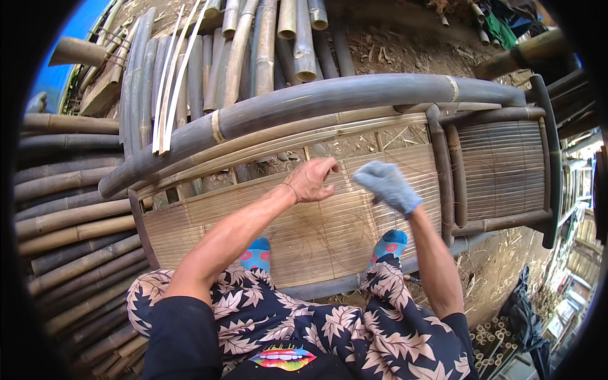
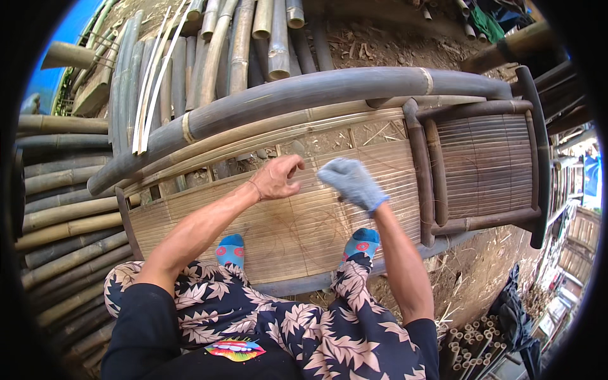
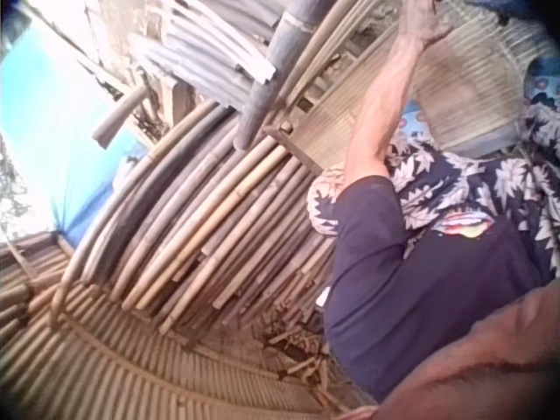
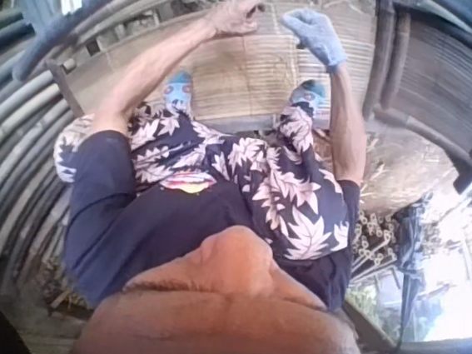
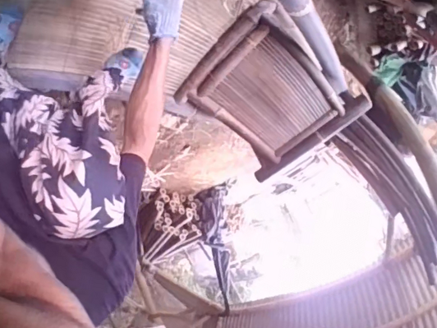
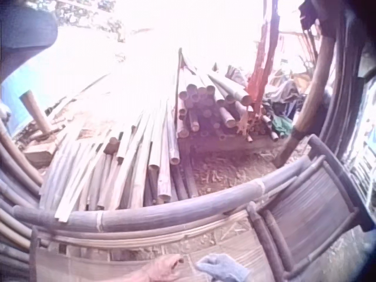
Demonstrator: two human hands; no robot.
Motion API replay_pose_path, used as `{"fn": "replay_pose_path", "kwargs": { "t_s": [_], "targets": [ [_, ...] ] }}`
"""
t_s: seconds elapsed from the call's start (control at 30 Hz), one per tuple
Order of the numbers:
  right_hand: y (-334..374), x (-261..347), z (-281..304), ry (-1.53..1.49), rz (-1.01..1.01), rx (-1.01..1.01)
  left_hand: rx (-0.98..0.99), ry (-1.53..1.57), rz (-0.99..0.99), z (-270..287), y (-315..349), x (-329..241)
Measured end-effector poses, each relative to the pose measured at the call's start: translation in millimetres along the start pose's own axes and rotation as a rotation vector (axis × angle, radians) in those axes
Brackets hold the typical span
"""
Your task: The person weaves thin bamboo strips into the seat of a bamboo bench, pulling a long thin binding through gaps in the bamboo structure.
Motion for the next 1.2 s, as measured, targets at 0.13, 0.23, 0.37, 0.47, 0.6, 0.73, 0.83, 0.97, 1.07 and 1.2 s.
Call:
{"fn": "replay_pose_path", "kwargs": {
  "t_s": [0.13, 0.23, 0.37, 0.47, 0.6, 0.73, 0.83, 0.97, 1.07, 1.2],
  "targets": [
    [18.9, 48.9, 125.2, 0.221, 0.146, -0.538, -0.474, 0.050, 0.546, 48.9, 18.2, 71.1],
    [10.3, 36.2, 174.2, 0.851, 0.347, -0.790, -0.444, -0.040, 0.660, 46.2, 25.2, 102.8],
    [-67.8, 13.8, 63.8, 1.533, 0.212, -0.419, -0.104, -0.049, 0.766, 17.0, 20.9, 119.8],
    [-126.1, -20.8, -49.0, 1.240, 0.149, -0.063, -0.009, -0.037, 0.715, -0.2, 0.7, 134.6],
    [-172.0, -62.5, -86.8, 0.843, 0.141, 0.262, 0.180, 0.040, 0.660, -21.7, -37.3, 118.8],
    [-150.2, -36.9, -84.7, 0.774, 0.188, 0.205, -0.059, 0.130, 0.778, -0.1, -10.1, 130.0],
    [-112.2, 4.7, -74.1, 0.736, 0.505, -0.019, -0.021, 0.360, 0.596, 20.8, -5.6, 96.5],
    [-48.5, 23.9, -54.4, 0.172, 0.360, -0.095, 0.147, 0.777, 0.416, 23.8, 0.3, 76.9],
    [56.3, 16.8, 24.3, 0.004, 0.397, -0.434, 0.103, 0.704, 0.686, 28.4, 1.5, 87.0],
    [249.8, -57.4, 171.3, -0.698, 0.445, -0.972, -0.321, 0.344, 0.606, 22.0, 12.8, 125.7]
  ]
}}
Point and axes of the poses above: each hand's wrist, its own y-axis away from the middle knuckle, its own z-axis out of the back of the hand, x = y × z, the point moved 7 cm from there along -y, towards the middle knuckle, and after that the axes turned 8 degrees about z, right-handed, at the moved point
